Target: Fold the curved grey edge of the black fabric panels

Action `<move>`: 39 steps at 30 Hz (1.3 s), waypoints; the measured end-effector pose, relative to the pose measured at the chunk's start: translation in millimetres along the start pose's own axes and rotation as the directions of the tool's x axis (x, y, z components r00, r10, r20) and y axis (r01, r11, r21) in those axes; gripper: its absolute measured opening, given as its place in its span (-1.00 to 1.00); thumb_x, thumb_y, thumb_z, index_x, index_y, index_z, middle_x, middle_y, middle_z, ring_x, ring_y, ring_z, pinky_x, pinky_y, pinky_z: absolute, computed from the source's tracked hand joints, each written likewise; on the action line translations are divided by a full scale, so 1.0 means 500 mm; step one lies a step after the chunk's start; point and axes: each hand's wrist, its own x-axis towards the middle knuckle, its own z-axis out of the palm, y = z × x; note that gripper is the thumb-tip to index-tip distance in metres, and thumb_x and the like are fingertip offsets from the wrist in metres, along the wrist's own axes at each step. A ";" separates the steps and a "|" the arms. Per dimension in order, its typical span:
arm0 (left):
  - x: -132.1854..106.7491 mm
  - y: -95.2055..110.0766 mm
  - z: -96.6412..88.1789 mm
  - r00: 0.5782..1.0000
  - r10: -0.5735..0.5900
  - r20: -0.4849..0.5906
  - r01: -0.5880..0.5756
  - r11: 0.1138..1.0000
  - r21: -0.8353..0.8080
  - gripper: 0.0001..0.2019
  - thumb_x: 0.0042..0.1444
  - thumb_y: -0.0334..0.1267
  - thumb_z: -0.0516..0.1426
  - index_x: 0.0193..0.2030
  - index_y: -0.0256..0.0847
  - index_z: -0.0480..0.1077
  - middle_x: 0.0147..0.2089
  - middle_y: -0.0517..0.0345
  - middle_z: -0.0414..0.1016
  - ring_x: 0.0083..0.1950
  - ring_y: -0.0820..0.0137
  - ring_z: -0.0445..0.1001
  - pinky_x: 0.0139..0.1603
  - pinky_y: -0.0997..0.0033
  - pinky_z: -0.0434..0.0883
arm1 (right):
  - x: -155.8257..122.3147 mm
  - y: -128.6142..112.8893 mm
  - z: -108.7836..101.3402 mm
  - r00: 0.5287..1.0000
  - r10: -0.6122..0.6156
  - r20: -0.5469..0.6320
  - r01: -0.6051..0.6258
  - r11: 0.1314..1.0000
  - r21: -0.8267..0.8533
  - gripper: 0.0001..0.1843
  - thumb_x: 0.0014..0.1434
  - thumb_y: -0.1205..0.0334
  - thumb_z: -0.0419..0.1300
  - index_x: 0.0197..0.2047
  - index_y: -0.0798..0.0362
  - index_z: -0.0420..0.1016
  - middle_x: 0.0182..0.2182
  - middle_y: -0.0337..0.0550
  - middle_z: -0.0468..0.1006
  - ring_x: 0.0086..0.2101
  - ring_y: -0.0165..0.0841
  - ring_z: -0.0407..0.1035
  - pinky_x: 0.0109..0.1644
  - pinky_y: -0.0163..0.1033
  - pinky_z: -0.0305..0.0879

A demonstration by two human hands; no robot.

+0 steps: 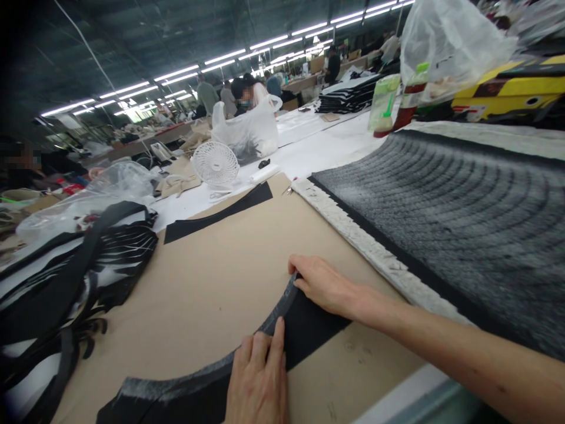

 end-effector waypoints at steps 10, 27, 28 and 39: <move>0.004 -0.002 0.003 1.000 0.013 -0.021 -0.013 1.000 0.001 -0.45 0.02 -0.50 0.09 0.21 -0.27 0.30 -0.24 0.10 0.34 -0.20 0.27 0.20 -0.20 0.19 0.18 | 0.000 0.004 0.009 0.999 0.042 -0.035 -0.043 0.999 -0.030 -0.76 0.14 0.51 0.20 -0.17 0.08 0.29 -0.34 -0.24 0.40 -0.34 -0.36 0.30 -0.31 -0.31 0.08; 0.004 -0.010 -0.010 0.997 0.075 0.030 -0.079 0.989 0.125 -0.48 0.10 -0.42 0.08 0.24 -0.27 0.27 -0.20 0.03 0.30 -0.18 0.26 0.23 -0.20 0.23 0.26 | -0.023 0.020 0.007 0.996 -0.033 -0.088 0.037 0.998 0.047 -0.86 0.21 0.44 0.19 -0.26 0.07 0.27 -0.33 -0.24 0.35 -0.37 -0.39 0.25 -0.27 -0.28 0.15; 0.004 -0.011 -0.011 0.996 0.082 0.038 -0.087 0.988 0.127 -0.48 0.10 -0.42 0.07 0.25 -0.27 0.27 -0.20 0.03 0.30 -0.18 0.27 0.24 -0.21 0.23 0.27 | -0.025 0.019 0.004 0.997 -0.026 -0.079 0.030 0.998 0.055 -0.85 0.20 0.46 0.18 -0.25 0.07 0.28 -0.33 -0.25 0.35 -0.38 -0.40 0.25 -0.28 -0.28 0.16; 0.005 -0.015 -0.012 0.995 0.096 0.036 -0.100 0.986 0.130 -0.50 0.12 -0.43 0.06 0.24 -0.25 0.28 -0.20 0.04 0.29 -0.18 0.28 0.24 -0.19 0.25 0.27 | -0.017 0.019 0.005 0.994 -0.009 -0.110 0.011 1.000 0.013 -0.85 0.21 0.47 0.21 -0.28 0.09 0.30 -0.31 -0.21 0.34 -0.33 -0.36 0.26 -0.23 -0.27 0.17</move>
